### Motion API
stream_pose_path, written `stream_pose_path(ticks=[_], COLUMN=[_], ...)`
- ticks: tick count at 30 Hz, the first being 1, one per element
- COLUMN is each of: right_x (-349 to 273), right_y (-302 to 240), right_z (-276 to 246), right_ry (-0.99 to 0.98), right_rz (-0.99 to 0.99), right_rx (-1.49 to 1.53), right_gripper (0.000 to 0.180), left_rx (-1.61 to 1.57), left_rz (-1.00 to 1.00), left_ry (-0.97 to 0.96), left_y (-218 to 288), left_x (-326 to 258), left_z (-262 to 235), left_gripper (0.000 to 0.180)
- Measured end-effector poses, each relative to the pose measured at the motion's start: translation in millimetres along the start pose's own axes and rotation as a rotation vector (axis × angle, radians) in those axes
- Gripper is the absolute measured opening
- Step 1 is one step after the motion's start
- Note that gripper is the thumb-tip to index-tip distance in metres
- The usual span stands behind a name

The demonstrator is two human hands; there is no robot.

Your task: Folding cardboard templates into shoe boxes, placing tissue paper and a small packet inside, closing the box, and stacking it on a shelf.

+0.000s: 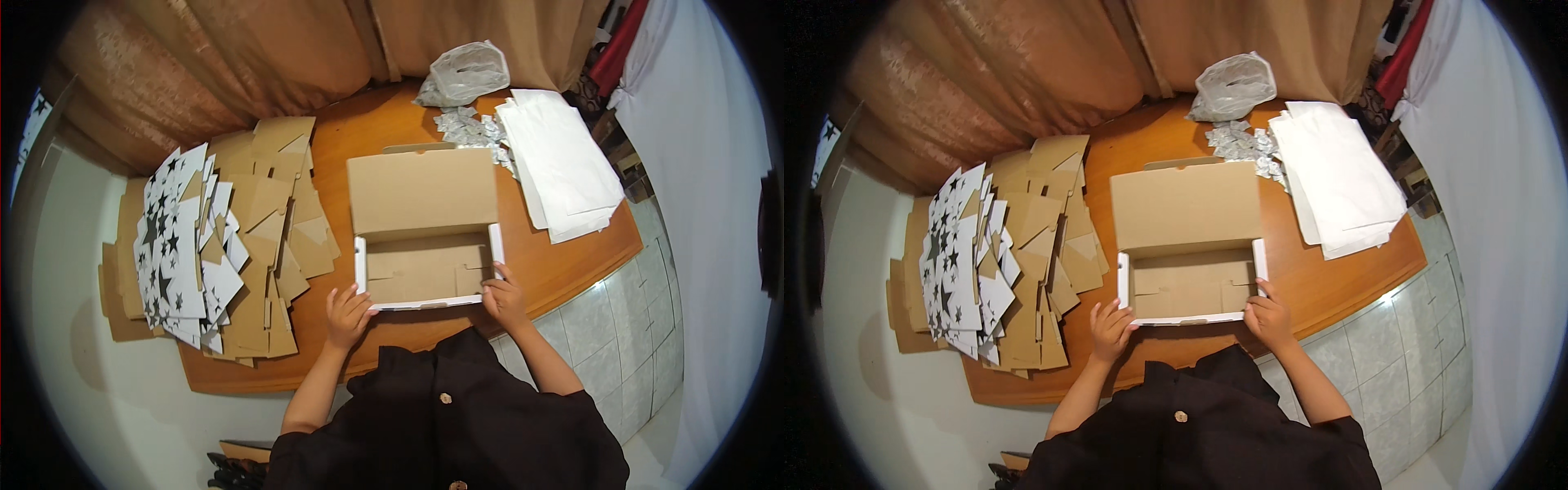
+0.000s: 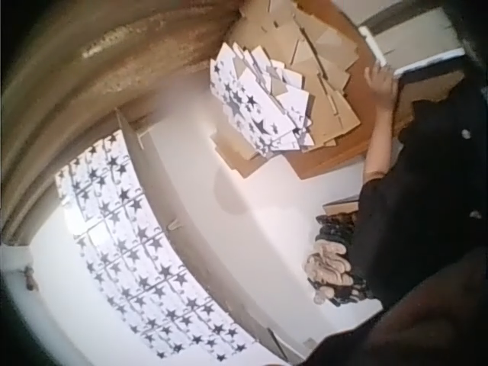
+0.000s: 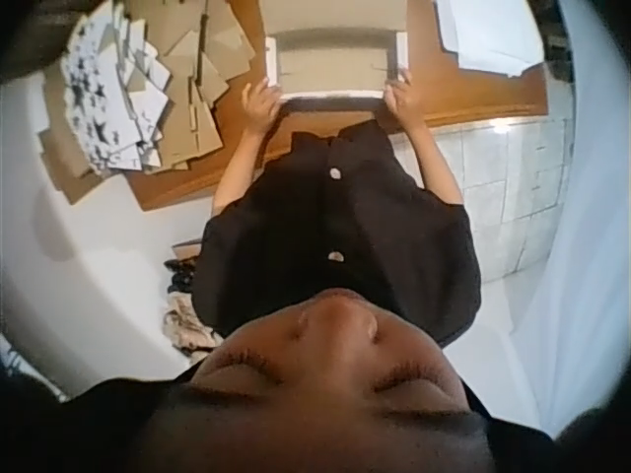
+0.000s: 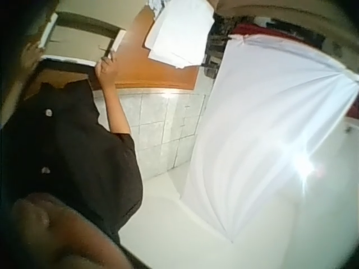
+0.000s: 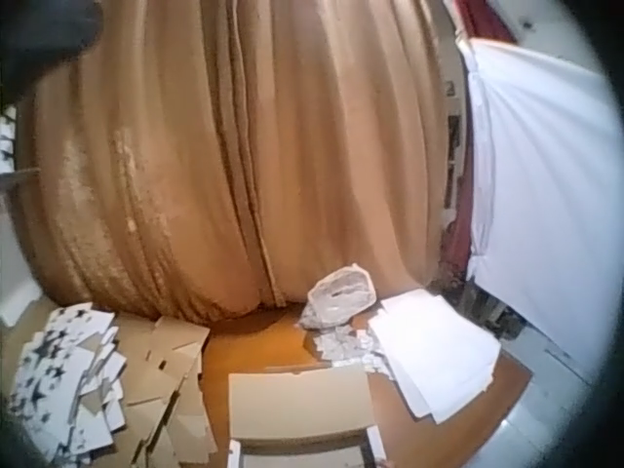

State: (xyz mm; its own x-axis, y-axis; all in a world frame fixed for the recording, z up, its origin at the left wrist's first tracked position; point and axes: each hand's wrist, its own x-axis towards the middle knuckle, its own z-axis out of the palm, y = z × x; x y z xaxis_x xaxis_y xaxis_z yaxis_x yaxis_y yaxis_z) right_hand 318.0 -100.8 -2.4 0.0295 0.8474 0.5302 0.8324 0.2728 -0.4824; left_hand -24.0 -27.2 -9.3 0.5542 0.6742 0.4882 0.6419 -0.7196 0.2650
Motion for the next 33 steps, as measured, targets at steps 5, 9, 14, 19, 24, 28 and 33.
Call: stream_pose_path(ticks=[5,9,14,19,24,28,33], right_x=[24.8,35.2,37.7,66.8,66.8,61.9,66.2], right_y=[-18.2,-20.6,10.1,80.1,123.6,127.7,127.0], right_z=[22.2,30.4,21.1,-31.2,-44.1,-30.1,-23.0], right_ry=[-0.031,-0.047,0.149,0.200,-0.006,-0.141,0.044], right_rz=[-0.031,-0.044,0.069,0.309,0.636,0.646,0.627], right_rx=[0.156,0.204,0.228,-0.353,-0.585,-0.573,-0.491], right_gripper=[0.011,0.010,0.012,0.022,0.036,0.049,0.051], left_rx=[0.043,0.054,0.083,0.042,-0.089,-0.245,-0.379], left_rz=[-0.109,-0.159,-0.166,-0.168,-0.115,-0.005,0.073], left_ry=[0.067,0.076,0.057,0.235,0.404,0.412,0.408], left_y=[-10.8,-14.7,-1.9,5.5,19.1,35.1,59.8], left_x=[-19.3,-23.7,-10.6,21.5,74.1,111.7,141.0], left_z=[-13.8,-18.4,-25.4,-31.1,-19.6,-9.5,-4.1], left_gripper=[0.017,0.019,0.022,0.026,0.020,0.015,0.012])
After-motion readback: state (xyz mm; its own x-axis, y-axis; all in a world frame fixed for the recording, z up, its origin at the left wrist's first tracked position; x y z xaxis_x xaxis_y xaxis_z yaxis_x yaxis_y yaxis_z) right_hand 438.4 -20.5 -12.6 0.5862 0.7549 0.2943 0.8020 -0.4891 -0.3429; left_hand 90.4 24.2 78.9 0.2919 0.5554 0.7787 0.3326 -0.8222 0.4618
